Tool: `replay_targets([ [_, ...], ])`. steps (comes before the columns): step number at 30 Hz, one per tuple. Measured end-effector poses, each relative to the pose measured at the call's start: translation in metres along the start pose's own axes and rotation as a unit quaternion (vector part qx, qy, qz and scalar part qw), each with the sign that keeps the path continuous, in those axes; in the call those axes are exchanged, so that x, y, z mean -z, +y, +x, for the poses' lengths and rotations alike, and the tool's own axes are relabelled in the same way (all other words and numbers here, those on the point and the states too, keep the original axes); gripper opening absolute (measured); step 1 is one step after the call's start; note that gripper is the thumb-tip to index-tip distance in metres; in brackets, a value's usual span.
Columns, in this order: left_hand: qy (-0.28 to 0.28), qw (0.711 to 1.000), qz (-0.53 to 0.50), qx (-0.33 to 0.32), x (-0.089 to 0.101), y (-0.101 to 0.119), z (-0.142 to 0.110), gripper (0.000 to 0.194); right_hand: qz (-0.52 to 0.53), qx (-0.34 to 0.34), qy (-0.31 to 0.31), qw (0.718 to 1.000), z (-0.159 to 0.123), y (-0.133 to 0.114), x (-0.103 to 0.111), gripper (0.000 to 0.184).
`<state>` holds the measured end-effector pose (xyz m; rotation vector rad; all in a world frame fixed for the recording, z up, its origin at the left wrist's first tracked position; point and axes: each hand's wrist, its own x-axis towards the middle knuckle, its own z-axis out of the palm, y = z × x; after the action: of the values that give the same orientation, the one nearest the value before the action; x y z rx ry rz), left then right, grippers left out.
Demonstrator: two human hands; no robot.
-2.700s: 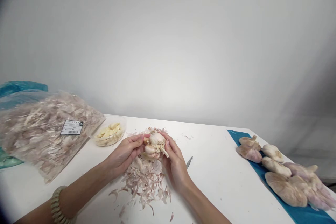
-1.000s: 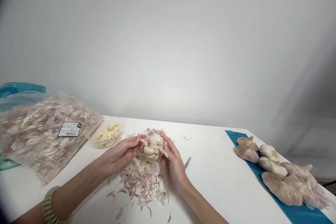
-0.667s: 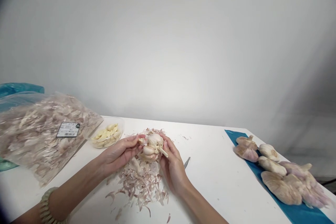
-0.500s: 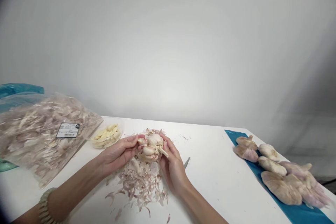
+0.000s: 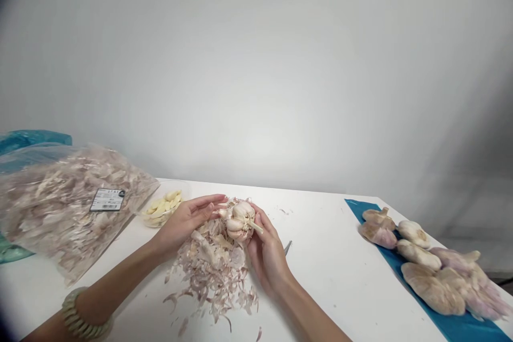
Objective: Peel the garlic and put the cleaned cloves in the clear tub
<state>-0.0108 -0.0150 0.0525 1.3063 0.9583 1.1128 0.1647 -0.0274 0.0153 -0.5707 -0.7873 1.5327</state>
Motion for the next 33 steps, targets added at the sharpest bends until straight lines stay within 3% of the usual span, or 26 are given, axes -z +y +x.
replay_targets([
  [3, -0.029, 0.997, 0.064, -0.023, 0.003, 0.003, 0.000, 0.043, 0.003, 0.001, -0.010, 1.000, 0.001, 0.000, 0.000, 0.032],
  [7, -0.071, 0.996, 0.057, -0.013, 0.000, -0.003, 0.000, 0.050, 0.008, 0.000, -0.030, 1.000, 0.000, -0.001, 0.000, 0.031],
  [17, -0.025, 0.999, 0.019, -0.031, -0.004, -0.025, 0.006, 0.043, 0.032, -0.016, -0.016, 0.999, 0.001, 0.000, 0.000, 0.041],
  [25, -0.043, 0.996, -0.080, 0.001, -0.006, -0.028, 0.006, 0.041, 0.017, -0.022, -0.010, 1.000, 0.001, 0.000, 0.000, 0.040],
  [33, -0.022, 0.996, -0.084, -0.013, -0.005, -0.029, 0.007, 0.034, -0.010, -0.015, -0.002, 1.000, 0.001, 0.002, 0.000, 0.039],
])
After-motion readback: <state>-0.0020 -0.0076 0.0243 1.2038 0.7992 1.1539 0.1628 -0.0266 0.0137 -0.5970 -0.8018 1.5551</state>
